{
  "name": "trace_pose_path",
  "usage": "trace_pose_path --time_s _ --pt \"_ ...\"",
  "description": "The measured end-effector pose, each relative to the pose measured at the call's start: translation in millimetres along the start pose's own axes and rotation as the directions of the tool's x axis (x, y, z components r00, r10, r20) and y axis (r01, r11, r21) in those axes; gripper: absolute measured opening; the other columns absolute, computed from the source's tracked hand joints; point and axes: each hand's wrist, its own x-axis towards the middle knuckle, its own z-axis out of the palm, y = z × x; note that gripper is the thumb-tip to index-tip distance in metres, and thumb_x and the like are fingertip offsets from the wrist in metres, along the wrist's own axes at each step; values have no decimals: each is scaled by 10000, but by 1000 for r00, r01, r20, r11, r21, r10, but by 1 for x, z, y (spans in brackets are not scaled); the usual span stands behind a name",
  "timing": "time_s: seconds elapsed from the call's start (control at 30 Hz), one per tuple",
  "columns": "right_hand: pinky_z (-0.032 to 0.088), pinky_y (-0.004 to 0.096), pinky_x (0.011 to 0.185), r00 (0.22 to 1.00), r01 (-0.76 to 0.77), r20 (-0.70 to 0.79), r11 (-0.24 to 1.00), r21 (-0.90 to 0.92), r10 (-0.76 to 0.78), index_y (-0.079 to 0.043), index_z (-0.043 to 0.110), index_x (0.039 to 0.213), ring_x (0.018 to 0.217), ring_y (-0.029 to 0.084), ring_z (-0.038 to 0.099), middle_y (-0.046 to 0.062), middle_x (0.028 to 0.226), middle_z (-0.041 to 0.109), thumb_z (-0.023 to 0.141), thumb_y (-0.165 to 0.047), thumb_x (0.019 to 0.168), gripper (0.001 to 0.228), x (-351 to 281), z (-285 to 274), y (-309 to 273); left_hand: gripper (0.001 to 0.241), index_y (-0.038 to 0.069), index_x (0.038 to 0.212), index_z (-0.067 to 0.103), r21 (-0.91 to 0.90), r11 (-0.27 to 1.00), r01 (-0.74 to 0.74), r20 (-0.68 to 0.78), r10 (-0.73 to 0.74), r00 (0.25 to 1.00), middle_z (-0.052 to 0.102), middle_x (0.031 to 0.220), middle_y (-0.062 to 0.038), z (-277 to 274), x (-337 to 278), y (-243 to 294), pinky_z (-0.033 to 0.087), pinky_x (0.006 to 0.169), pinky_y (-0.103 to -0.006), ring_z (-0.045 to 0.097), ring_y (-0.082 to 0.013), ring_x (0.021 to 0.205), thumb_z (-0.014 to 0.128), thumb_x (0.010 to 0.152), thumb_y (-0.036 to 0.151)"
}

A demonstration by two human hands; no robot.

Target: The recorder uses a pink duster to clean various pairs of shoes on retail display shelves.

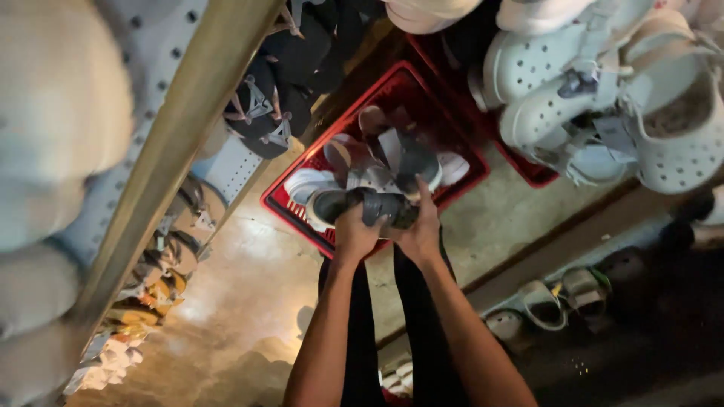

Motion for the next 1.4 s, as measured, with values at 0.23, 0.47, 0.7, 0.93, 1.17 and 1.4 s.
trace_pose_path --time_s 0.23,0.47,0.7,0.93,1.17,1.4 --pt "506 420 977 997 1 -78 976 217 17 6 361 1479 1182 303 586 208 1312 582 965 -152 563 1109 -74 -9 -43 362 8 1061 722 -397 914 81 17 -81 997 776 975 -175 -84 -82 28 589 836 -418 750 -356 907 843 781 203" --pt "554 358 929 1000 -9 23 938 346 1 -14 574 1269 1064 197 675 101 1153 704 907 -125 737 637 -141 -54 -162 766 -132 1366 428 153 971 -184 -239 217 946 432 1387 -355 -157 -164 131 436 1033 -518 449 -528 1269 793 870 322" --pt "542 352 910 949 270 32 863 427 -313 -42 495 1259 1066 186 618 86 1149 635 854 -86 691 673 -184 -94 -238 526 -8 1361 540 169 936 -307 -616 344 709 493 1403 -274 -200 -228 198 422 1129 -485 497 -451 1298 729 982 306" --pt "465 388 975 791 573 43 763 298 -611 -50 391 1265 1104 203 519 95 1194 508 881 -173 629 812 -235 -123 -318 942 7 1491 289 -695 442 -567 -669 -110 735 484 1416 -161 -230 -285 301 447 1062 -399 505 -277 1269 874 780 204" --pt "505 373 938 390 698 515 610 375 -763 -58 533 1116 1059 215 593 95 1122 580 868 -173 791 481 -213 -157 -399 1004 13 1471 326 -585 502 -637 -754 -47 656 605 1321 -128 -278 -307 296 517 993 -376 620 -218 1174 933 689 178" --pt "538 391 892 75 963 355 159 216 -932 -46 678 990 998 320 678 137 1063 687 812 -165 830 240 -300 -149 -601 848 -26 1308 517 -527 351 -774 -836 -49 547 690 1138 -110 -336 -351 289 599 864 -389 696 -225 991 956 595 109"
